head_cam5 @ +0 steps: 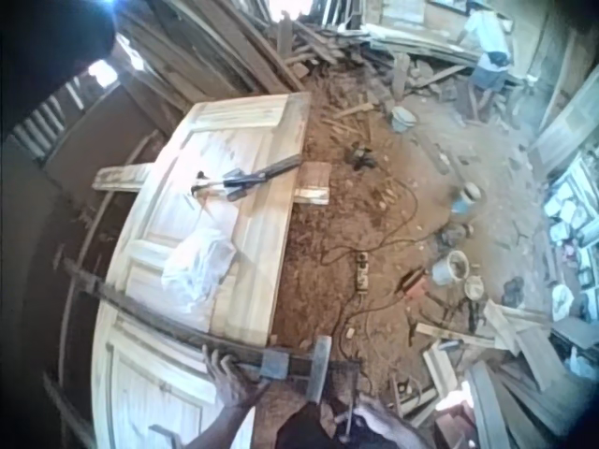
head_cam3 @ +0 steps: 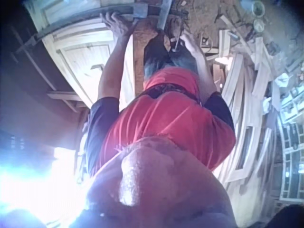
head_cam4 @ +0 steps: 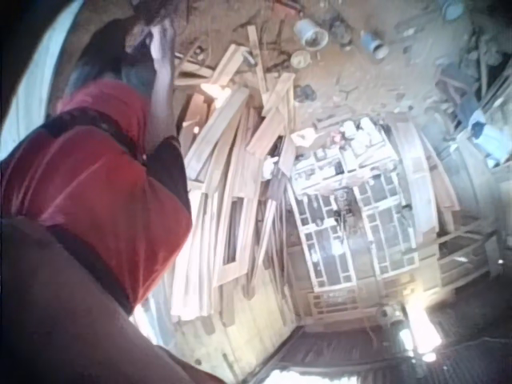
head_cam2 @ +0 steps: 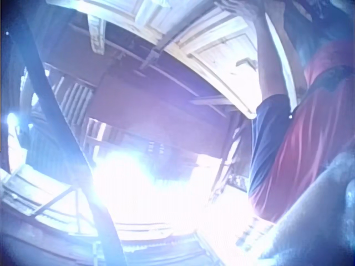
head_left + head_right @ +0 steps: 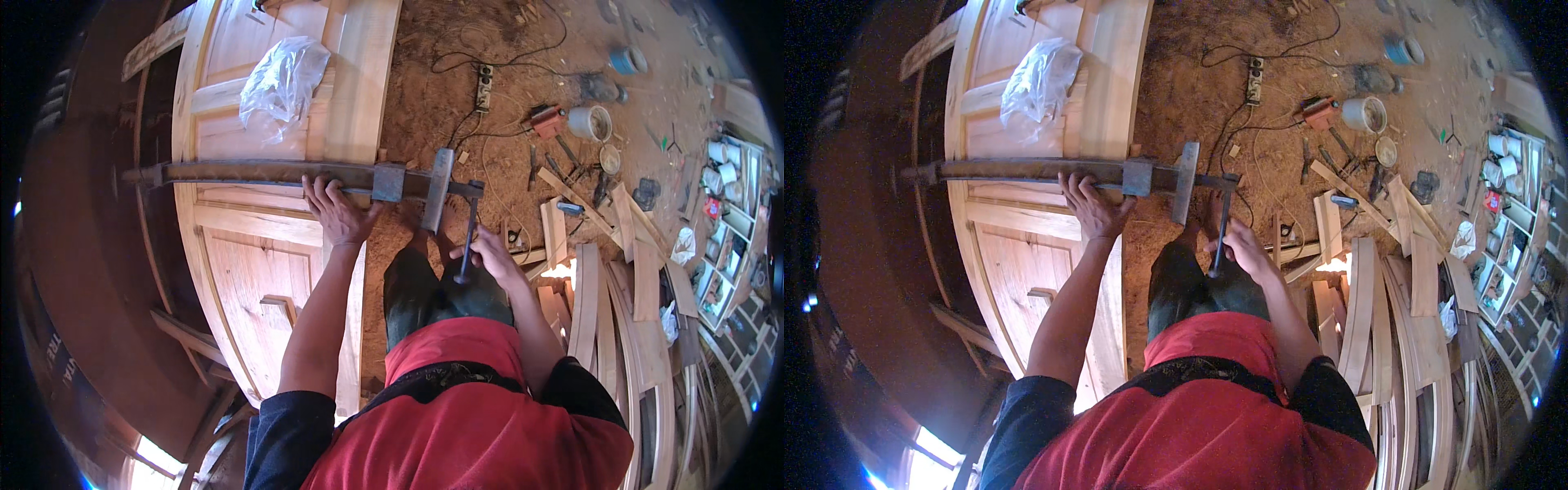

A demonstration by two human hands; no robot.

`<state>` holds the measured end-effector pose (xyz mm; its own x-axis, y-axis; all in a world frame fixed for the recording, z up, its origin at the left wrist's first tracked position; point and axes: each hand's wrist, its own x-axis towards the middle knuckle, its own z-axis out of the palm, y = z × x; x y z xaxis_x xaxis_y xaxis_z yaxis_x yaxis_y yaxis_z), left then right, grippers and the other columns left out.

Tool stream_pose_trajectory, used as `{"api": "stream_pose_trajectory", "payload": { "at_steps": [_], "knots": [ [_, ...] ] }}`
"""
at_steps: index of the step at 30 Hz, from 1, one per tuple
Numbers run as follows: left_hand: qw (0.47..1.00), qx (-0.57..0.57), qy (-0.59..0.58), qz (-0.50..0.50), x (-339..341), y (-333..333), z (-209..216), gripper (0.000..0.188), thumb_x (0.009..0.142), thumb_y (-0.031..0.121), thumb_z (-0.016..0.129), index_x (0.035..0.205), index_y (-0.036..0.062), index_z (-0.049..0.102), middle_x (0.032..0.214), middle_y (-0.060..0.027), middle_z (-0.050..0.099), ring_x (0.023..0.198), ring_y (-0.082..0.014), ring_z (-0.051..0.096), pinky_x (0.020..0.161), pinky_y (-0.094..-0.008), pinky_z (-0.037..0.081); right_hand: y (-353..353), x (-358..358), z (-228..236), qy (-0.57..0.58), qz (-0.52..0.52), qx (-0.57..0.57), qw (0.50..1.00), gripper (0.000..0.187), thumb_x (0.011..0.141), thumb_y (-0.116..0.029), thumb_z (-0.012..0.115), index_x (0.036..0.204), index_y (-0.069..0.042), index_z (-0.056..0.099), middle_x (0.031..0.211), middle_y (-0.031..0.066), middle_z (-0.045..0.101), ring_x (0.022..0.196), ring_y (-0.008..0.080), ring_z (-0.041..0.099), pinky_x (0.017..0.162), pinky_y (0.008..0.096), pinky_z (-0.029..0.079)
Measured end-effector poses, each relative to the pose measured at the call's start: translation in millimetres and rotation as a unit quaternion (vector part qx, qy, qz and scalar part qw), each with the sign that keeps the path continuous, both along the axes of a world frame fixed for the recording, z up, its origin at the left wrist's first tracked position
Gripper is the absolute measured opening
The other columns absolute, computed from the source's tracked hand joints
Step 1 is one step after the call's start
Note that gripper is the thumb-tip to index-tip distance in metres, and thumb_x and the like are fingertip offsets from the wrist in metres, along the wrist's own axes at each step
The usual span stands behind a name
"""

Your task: The person constructs a wooden door by hammering pieces together, using a bar clamp to align the frame, and using a power drill on the surface.

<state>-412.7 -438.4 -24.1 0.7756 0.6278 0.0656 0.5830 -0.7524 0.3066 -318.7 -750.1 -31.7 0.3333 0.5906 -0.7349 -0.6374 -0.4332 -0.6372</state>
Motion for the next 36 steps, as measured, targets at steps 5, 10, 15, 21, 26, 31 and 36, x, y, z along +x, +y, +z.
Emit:
{"api": "stream_pose_trajectory", "payload": {
  "at_steps": [5,10,15,21,26,31,36],
  "knots": [
    [1.000,0.011,-0.012,-0.004,-1.6,0.2,-0.1,0.093,0.058,0.048,0.087,0.124,0.0049,0.038,0.135,-0.0194,0.036,0.144,-0.0507,0.016,0.115,-0.0644,0.020,35.4,80.7,75.5,-0.127,-0.195,0.200,0.952,0.069,0.102,-0.029,0.041,0.158,-0.007,0.008,0.121,0.0155,0.068,0.074,0.0077,0.055,0.064,0.0225,0.045],
    [1.000,0.009,-0.014,-0.017,4.9,-0.5,-1.1,0.096,0.059,0.055,0.086,0.125,0.0047,0.037,0.135,-0.0201,0.036,0.144,-0.0512,0.016,0.114,-0.0660,0.019,52.2,137.4,-66.1,-0.224,-0.109,0.036,0.968,0.057,0.104,-0.035,0.043,0.155,-0.014,0.030,0.141,0.0061,0.057,0.090,0.0125,0.056,0.081,0.0294,0.048],
    [1.000,0.012,-0.022,-0.013,-2.4,-1.3,-1.5,0.098,0.061,0.059,0.084,0.126,0.0037,0.036,0.135,-0.0213,0.035,0.143,-0.0514,0.016,0.114,-0.0661,0.018,22.2,26.9,-112.5,-0.103,-0.084,-0.082,0.988,0.045,0.103,-0.042,0.037,0.122,-0.010,0.063,0.113,0.0061,0.069,0.096,0.0138,0.061,0.081,0.0289,0.045],
    [0.999,0.003,-0.035,-0.015,1.5,4.3,-3.9,0.092,0.056,0.051,0.088,0.119,0.0037,0.041,0.133,-0.0203,0.037,0.144,-0.0487,0.016,0.115,-0.0647,0.017,-6.9,-17.6,-33.2,0.064,-0.061,-0.051,0.995,0.051,0.101,-0.036,0.044,0.142,-0.005,0.049,0.105,0.0111,0.072,0.090,0.0166,0.067,0.076,0.0278,0.052],
    [1.000,0.013,-0.020,-0.017,-4.9,6.1,-6.5,0.095,0.060,0.054,0.085,0.124,0.0044,0.037,0.134,-0.0227,0.036,0.143,-0.0512,0.018,0.114,-0.0654,0.020,16.1,22.7,92.4,0.074,-0.138,0.119,0.980,0.058,0.102,-0.020,0.040,0.156,-0.007,0.023,0.107,0.0207,0.070,0.078,0.0188,0.068,0.071,0.0310,0.055],
    [0.999,0.008,-0.037,-0.011,-1.3,4.0,-1.9,0.088,0.057,0.047,0.087,0.120,0.0062,0.040,0.132,-0.0204,0.037,0.144,-0.0492,0.018,0.115,-0.0643,0.020,35.2,81.9,100.1,-0.069,-0.112,0.144,0.981,0.048,0.101,-0.014,0.052,0.146,-0.002,0.040,0.105,0.0199,0.072,0.077,0.0179,0.068,0.068,0.0291,0.056],
    [1.000,0.000,-0.019,-0.012,-0.3,5.5,0.2,0.090,0.060,0.049,0.086,0.122,0.0050,0.039,0.134,-0.0224,0.037,0.142,-0.0514,0.020,0.113,-0.0639,0.023,39.8,139.6,57.9,-0.202,-0.025,0.051,0.978,0.042,0.095,-0.020,0.069,0.130,0.001,0.057,0.094,0.0122,0.073,0.070,0.0111,0.065,0.058,0.0251,0.052]
  ]
}}
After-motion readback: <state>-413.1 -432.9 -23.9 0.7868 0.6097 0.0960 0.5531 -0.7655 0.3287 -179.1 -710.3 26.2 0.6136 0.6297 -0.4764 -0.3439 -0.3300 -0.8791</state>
